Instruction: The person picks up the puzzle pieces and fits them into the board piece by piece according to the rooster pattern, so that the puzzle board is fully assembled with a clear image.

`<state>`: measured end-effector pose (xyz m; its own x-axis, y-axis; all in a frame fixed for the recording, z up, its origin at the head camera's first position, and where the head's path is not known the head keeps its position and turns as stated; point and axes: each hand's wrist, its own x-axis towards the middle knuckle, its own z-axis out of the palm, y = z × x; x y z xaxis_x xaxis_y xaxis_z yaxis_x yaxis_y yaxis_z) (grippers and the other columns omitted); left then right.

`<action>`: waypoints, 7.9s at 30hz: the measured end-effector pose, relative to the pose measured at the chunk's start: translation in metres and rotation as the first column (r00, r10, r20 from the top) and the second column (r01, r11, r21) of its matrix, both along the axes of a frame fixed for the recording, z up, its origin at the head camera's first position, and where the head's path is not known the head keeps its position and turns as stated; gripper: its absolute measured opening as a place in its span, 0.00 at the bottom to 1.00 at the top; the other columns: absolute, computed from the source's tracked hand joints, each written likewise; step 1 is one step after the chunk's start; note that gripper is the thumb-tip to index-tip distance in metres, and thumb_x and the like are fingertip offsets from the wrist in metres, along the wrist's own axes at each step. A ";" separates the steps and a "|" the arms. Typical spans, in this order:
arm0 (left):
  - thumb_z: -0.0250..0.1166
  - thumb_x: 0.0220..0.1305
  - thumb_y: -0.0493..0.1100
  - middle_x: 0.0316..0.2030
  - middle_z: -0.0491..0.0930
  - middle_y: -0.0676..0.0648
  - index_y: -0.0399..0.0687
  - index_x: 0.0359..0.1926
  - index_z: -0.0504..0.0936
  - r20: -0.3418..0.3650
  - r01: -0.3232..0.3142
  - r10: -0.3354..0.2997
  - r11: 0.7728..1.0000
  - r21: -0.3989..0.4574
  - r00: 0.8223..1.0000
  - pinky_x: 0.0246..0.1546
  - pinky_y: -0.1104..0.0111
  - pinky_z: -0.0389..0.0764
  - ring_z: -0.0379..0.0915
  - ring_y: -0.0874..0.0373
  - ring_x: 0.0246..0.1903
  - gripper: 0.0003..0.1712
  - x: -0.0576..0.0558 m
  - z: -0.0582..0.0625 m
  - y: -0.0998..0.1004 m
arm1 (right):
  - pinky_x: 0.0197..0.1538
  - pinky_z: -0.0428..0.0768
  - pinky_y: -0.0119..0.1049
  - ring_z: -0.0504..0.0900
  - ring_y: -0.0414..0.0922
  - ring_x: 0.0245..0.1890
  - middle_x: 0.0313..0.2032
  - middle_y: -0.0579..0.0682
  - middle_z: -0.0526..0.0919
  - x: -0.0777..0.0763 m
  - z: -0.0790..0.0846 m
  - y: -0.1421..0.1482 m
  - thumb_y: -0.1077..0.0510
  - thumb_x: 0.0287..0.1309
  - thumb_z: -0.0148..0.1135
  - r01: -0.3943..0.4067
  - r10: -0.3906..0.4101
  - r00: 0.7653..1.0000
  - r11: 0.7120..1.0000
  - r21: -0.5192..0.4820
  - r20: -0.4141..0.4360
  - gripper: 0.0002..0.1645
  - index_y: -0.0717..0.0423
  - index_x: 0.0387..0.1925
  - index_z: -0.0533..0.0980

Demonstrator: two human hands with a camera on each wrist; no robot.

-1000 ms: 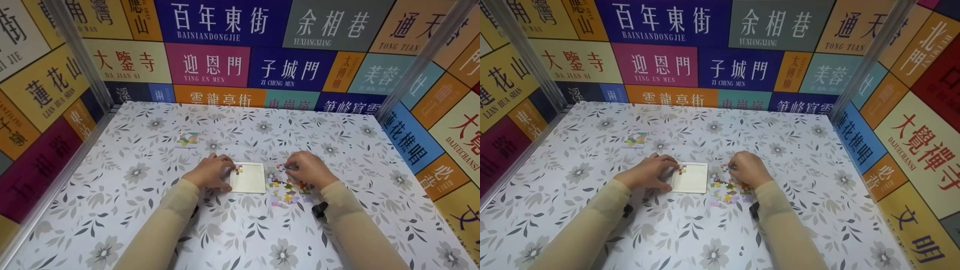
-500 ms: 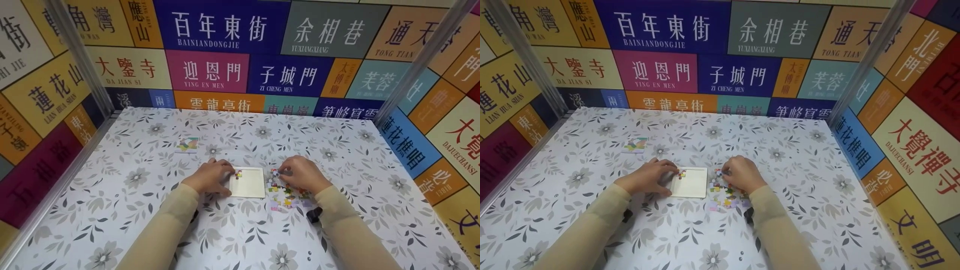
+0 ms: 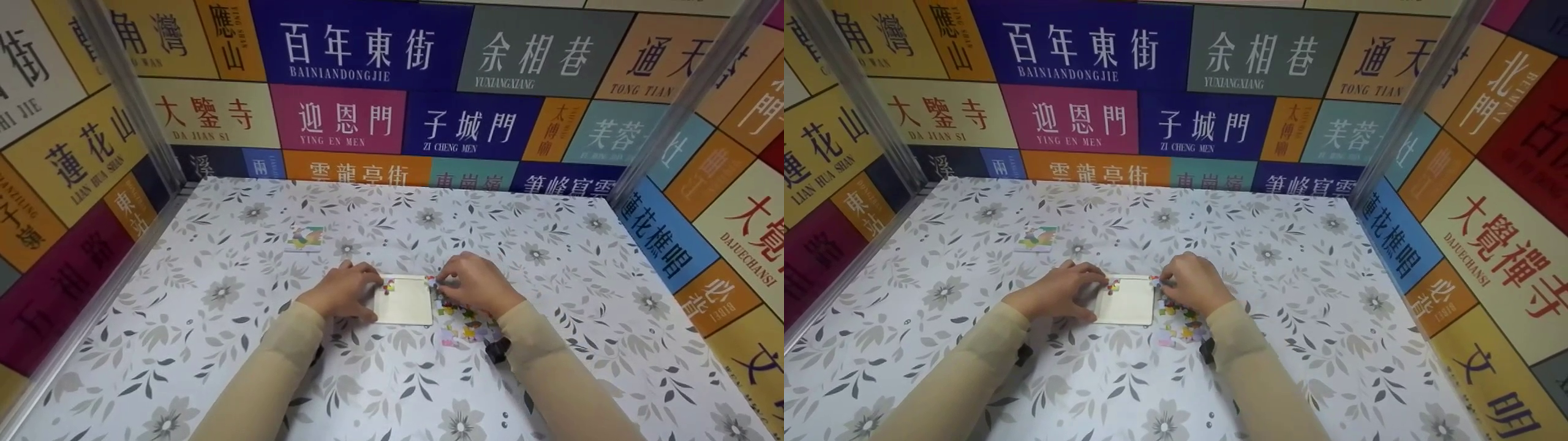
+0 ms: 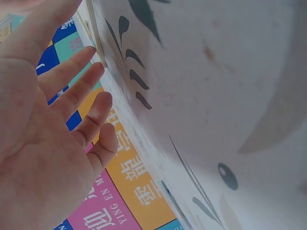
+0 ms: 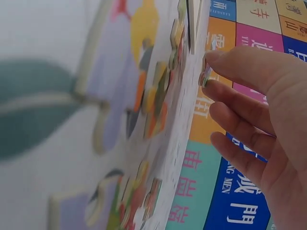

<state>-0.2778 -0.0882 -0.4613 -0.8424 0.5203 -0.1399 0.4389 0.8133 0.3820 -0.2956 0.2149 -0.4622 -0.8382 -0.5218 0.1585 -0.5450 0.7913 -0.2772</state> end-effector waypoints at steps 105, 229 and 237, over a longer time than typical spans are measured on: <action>0.81 0.53 0.54 0.68 0.74 0.49 0.52 0.66 0.80 -0.022 0.021 -0.021 1.000 0.005 1.000 0.64 0.48 0.72 0.67 0.43 0.63 0.39 0.004 -0.004 -0.001 | 0.59 0.80 0.56 0.84 0.55 0.55 0.50 0.52 0.88 0.003 0.001 0.073 0.62 0.59 0.70 0.150 -0.154 0.985 0.987 0.049 0.084 0.13 0.53 0.46 0.88; 0.81 0.52 0.54 0.69 0.73 0.50 0.54 0.66 0.80 -0.022 0.013 -0.013 1.000 -0.007 1.000 0.66 0.49 0.71 0.67 0.45 0.65 0.39 0.002 -0.001 0.001 | 0.46 0.83 0.41 0.84 0.43 0.40 0.41 0.44 0.87 -0.009 -0.004 -0.023 0.58 0.62 0.71 -0.164 0.163 0.986 0.986 0.041 0.032 0.07 0.46 0.41 0.90; 0.81 0.53 0.54 0.69 0.73 0.51 0.56 0.66 0.80 -0.010 0.007 -0.007 1.000 -0.012 1.000 0.65 0.50 0.71 0.67 0.46 0.64 0.39 0.001 0.000 0.001 | 0.49 0.84 0.41 0.85 0.43 0.41 0.40 0.45 0.87 -0.010 -0.002 -0.027 0.58 0.62 0.71 -0.177 0.177 0.984 0.984 0.016 0.030 0.07 0.48 0.41 0.90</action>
<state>-0.2772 -0.0875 -0.4613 -0.8402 0.5246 -0.1377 0.4482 0.8145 0.3683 -0.3056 0.1881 -0.4639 -0.7362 -0.6651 0.1253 -0.6693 0.6879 -0.2810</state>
